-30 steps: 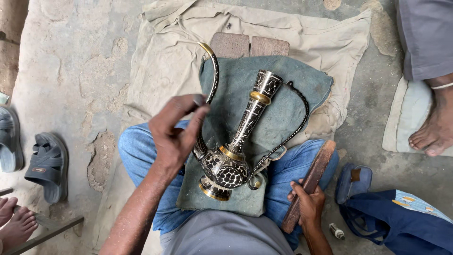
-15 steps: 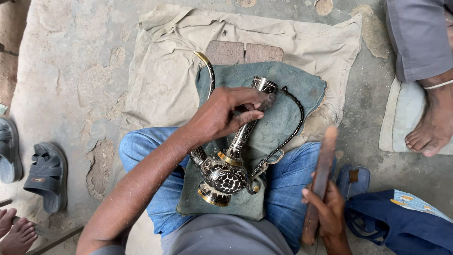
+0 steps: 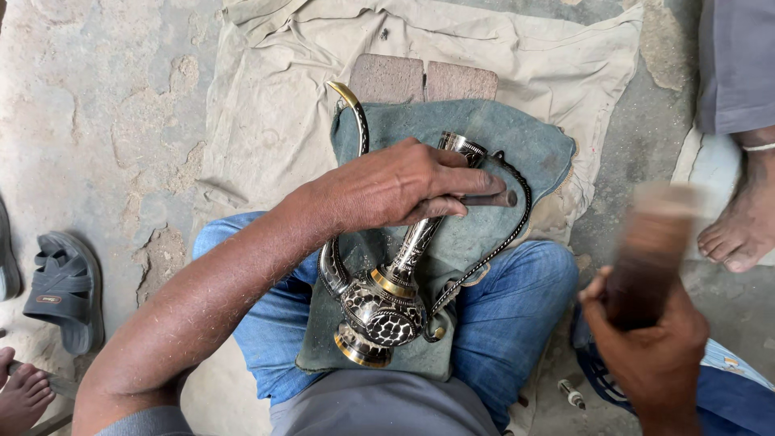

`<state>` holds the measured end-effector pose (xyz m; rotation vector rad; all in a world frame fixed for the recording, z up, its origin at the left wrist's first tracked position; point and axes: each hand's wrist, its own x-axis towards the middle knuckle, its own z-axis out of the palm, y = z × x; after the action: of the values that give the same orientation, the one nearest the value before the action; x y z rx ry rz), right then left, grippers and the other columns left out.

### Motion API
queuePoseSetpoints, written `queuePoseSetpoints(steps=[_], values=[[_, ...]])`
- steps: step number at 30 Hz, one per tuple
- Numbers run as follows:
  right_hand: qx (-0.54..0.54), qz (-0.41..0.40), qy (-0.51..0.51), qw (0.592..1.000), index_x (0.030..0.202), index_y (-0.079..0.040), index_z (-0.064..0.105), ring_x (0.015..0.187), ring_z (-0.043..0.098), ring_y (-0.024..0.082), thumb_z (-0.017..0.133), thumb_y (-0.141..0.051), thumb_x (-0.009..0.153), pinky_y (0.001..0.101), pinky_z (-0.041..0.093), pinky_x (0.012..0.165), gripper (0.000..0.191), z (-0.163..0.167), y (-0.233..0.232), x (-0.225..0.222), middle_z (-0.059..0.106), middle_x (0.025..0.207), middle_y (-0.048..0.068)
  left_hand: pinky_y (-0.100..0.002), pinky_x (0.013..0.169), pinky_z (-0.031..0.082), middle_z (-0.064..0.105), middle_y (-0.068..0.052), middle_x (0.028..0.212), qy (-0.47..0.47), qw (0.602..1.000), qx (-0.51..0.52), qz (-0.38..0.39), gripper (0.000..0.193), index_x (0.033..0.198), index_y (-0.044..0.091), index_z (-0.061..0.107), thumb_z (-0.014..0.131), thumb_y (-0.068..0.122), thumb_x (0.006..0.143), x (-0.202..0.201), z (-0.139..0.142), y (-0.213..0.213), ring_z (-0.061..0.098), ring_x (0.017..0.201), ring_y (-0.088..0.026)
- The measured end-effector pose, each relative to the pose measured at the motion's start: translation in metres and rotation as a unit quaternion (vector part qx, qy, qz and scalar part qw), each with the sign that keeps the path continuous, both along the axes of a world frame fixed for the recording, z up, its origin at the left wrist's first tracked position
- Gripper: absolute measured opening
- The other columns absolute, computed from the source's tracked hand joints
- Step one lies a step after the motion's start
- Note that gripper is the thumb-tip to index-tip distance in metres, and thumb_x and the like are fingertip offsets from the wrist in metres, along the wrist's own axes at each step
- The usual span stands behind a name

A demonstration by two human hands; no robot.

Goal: The person holds a decorative metal vessel with a curved handle on a cushion and repeatedly strikes it with a wooden mallet. The person rotates the vessel to hammer different sections, including the handle and the body.

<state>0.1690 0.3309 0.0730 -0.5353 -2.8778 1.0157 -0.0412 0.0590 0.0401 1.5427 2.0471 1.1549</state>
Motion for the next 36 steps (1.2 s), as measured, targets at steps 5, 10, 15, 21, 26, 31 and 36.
queuePoseSetpoints(steps=[5,10,15,21,26,31,36], values=[[-0.054,0.01,0.05,0.997,0.112,0.003,0.062,0.09,0.07,0.012,0.078,0.004,0.091,0.0283,0.058,0.083,0.026,0.006,0.005,-0.024,0.07,0.094,0.008,-0.052,0.088,0.057,0.073,-0.015,0.116,-0.049,0.998,0.03,0.01,0.038,0.139,0.011,0.058,0.061,0.028,0.105,-0.003,-0.006,-0.005,0.073,0.099,-0.039],[0.111,0.1,0.002,0.989,0.112,0.006,0.066,0.088,0.071,0.022,0.079,0.007,0.08,0.0364,0.057,0.079,0.034,0.015,0.008,-0.039,0.071,0.092,0.015,-0.053,0.085,0.056,0.074,-0.016,0.117,-0.057,0.998,0.03,0.013,0.039,0.138,0.011,0.058,0.061,0.028,0.104,-0.003,-0.009,-0.005,0.073,0.098,-0.039],[0.049,0.067,0.012,0.996,0.116,0.004,0.064,0.089,0.072,0.02,0.075,0.002,0.086,0.0328,0.058,0.08,0.033,0.015,0.012,-0.045,0.071,0.096,0.014,-0.051,0.09,0.058,0.074,-0.014,0.114,-0.063,0.997,0.038,0.006,0.036,0.138,0.013,0.058,0.06,0.029,0.106,-0.005,-0.008,-0.003,0.074,0.098,-0.035],[0.083,0.105,0.045,0.99,0.117,0.004,0.063,0.087,0.072,0.023,0.075,-0.003,0.092,0.0321,0.056,0.079,0.029,0.002,0.022,-0.04,0.07,0.096,0.016,-0.052,0.085,0.057,0.074,-0.014,0.11,-0.071,0.997,0.023,0.0,0.039,0.137,0.013,0.059,0.061,0.031,0.103,-0.006,-0.006,-0.001,0.074,0.095,-0.035],[0.079,0.05,-0.011,0.996,0.113,0.006,0.064,0.076,0.072,0.023,0.075,-0.003,0.09,0.0326,0.055,0.068,0.028,-0.008,0.033,-0.033,0.07,0.094,0.016,-0.052,0.085,0.057,0.073,-0.015,0.111,-0.039,0.999,0.021,0.007,0.039,0.139,0.013,0.058,0.061,0.029,0.103,-0.006,-0.004,0.0,0.073,0.097,-0.036],[0.128,0.108,0.034,0.985,0.116,0.007,0.066,0.085,0.073,0.022,0.077,-0.004,0.097,0.0329,0.057,0.078,0.025,-0.016,0.039,-0.024,0.071,0.094,0.016,-0.052,0.084,0.057,0.074,-0.014,0.112,-0.056,0.998,0.01,-0.011,0.039,0.136,0.012,0.059,0.063,0.028,0.1,-0.008,-0.002,0.001,0.073,0.098,-0.037],[0.141,0.106,0.012,0.984,0.12,0.008,0.067,0.081,0.073,0.023,0.078,-0.003,0.089,0.0345,0.057,0.074,0.035,-0.02,0.039,-0.021,0.07,0.091,0.018,-0.051,0.085,0.058,0.074,-0.014,0.116,-0.051,0.999,0.004,-0.009,0.041,0.139,0.014,0.059,0.061,0.028,0.101,-0.007,-0.006,0.001,0.074,0.098,-0.035]])
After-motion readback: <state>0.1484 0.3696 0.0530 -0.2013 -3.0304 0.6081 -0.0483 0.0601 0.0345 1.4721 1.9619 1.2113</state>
